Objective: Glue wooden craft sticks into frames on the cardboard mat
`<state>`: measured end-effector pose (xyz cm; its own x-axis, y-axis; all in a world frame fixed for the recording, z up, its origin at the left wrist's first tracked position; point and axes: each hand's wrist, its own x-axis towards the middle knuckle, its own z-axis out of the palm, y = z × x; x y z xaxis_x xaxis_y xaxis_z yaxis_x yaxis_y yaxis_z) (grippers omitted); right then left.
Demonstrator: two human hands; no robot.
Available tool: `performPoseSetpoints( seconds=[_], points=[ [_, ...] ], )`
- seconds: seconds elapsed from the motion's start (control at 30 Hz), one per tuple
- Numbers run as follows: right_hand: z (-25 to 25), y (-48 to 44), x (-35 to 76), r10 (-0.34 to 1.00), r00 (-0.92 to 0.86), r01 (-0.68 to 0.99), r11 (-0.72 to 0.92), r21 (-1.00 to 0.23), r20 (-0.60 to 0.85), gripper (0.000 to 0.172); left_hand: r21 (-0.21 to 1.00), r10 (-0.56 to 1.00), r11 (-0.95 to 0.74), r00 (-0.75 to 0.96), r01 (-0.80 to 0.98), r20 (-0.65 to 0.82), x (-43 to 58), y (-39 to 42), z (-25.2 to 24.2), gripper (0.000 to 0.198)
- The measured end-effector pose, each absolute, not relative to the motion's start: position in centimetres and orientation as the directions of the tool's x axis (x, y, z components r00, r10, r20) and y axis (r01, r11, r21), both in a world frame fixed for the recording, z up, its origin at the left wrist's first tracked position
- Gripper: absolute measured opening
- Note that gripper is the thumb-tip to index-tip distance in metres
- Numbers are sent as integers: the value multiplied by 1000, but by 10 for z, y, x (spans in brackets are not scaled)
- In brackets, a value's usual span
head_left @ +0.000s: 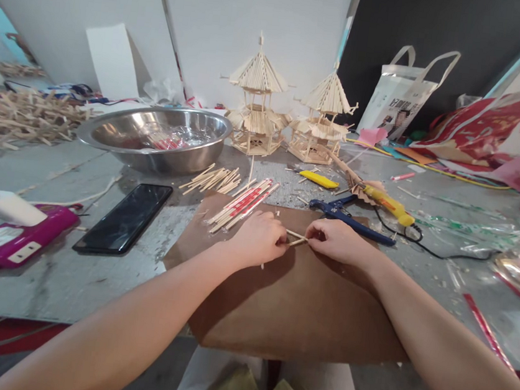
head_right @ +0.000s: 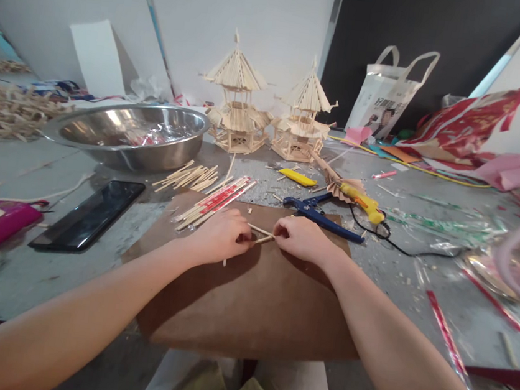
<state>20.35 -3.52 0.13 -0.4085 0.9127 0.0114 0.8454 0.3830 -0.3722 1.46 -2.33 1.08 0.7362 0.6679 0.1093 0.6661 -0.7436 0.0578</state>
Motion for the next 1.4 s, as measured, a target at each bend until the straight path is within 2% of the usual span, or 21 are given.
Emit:
performPoseSetpoints(
  seconds=[0.17, 0.37, 0.57, 0.73, 0.93, 1.1, 1.4],
  points=[
    [0, -35, 204, 907, -421, 842, 398, -364, 17, 15, 83, 647, -762, 751, 642, 134, 11, -21, 10, 23],
    [-1, -35, 206, 902, -432, 842, 412, -349, 24, 15, 191, 709, -705, 688, 683, 158, -4, -13, 17, 18],
    [-1, -34, 208, 908, -417, 857, 404, -321, 29, 16, 222, 795, -591, 607, 775, -3, -19, -9, 26, 22],
    [1, -37, 206, 910, -404, 857, 411, -311, 91, 18, 204, 781, -593, 618, 779, -92, -21, -10, 30, 24],
    [3, -49, 188, 804, -556, 768, 594, -240, 212, 24, 234, 708, -638, 679, 733, -195, -19, -9, 25, 25],
    [-1, -53, 174, 716, -663, 689, 698, -194, 218, 24, 230, 705, -623, 664, 748, -250, -15, -9, 27, 24],
    [-7, -48, 171, 707, -665, 669, 707, -229, 239, 17, 201, 742, -587, 620, 784, -255, -11, -10, 22, 14]
  ],
)
